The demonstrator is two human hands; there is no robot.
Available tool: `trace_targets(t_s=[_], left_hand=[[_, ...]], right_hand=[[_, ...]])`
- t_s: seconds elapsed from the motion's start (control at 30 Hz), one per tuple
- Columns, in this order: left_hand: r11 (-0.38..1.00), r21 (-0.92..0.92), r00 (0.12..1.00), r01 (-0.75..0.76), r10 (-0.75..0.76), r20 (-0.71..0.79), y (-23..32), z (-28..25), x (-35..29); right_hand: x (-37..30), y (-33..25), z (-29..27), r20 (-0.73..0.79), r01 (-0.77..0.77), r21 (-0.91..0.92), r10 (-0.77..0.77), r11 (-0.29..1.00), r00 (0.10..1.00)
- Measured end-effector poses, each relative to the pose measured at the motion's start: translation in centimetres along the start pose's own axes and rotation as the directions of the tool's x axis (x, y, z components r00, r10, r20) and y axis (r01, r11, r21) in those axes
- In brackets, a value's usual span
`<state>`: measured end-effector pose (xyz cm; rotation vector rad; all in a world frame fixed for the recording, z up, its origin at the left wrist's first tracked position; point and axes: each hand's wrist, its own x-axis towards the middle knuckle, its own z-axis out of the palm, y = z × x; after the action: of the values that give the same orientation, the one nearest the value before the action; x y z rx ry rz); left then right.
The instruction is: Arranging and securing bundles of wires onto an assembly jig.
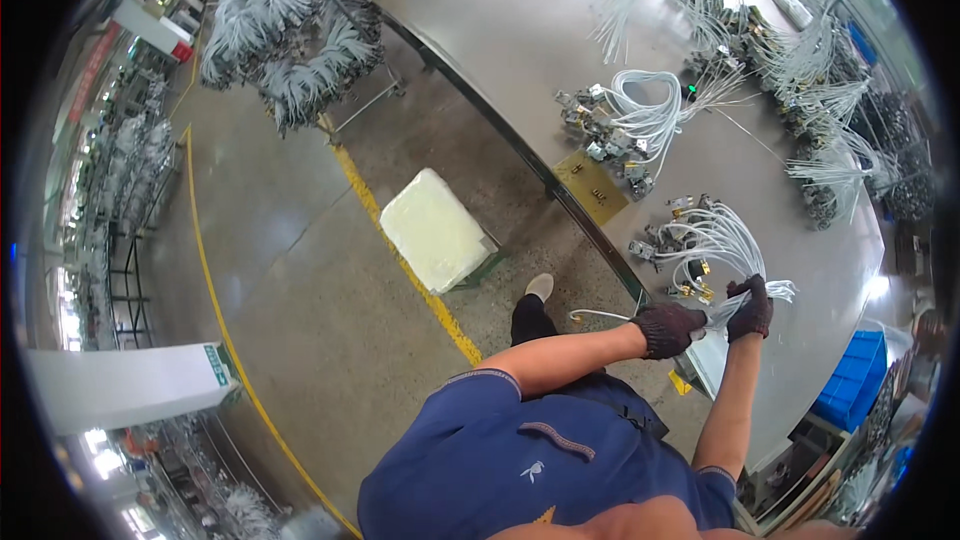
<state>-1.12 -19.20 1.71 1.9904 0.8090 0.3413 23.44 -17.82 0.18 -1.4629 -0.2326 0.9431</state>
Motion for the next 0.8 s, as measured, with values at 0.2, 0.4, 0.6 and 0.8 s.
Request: trace_targets(t_s=[0.2,0.4,0.6,0.8], left_hand=[[0.991,-0.077,0.978,0.106,-0.090,0.191,-6.3,-7.0,-3.2],[0.987,0.091,0.987,0.129,-0.137,0.082,-12.1,-14.6,-4.3],[0.984,0.131,0.986,-0.124,0.136,-0.091,-12.7,-17.7,1.5],[0.989,0.122,0.959,-0.089,0.118,-0.258,-13.2,-18.4,4.9]], right_hand=[[4.2,-1.9,-1.1,-0.205,0.079,-0.066,-0.091,0.995,0.975],[9.9,-3.6,-4.4,-0.389,0.015,-0.213,-0.099,0.977,0.916],[13.2,-9.1,-9.0,-0.296,-0.051,0.037,0.059,0.998,0.953],[20.6,-9.7,-18.1,-0.191,-0.134,-0.874,-0.076,0.468,0.979]])
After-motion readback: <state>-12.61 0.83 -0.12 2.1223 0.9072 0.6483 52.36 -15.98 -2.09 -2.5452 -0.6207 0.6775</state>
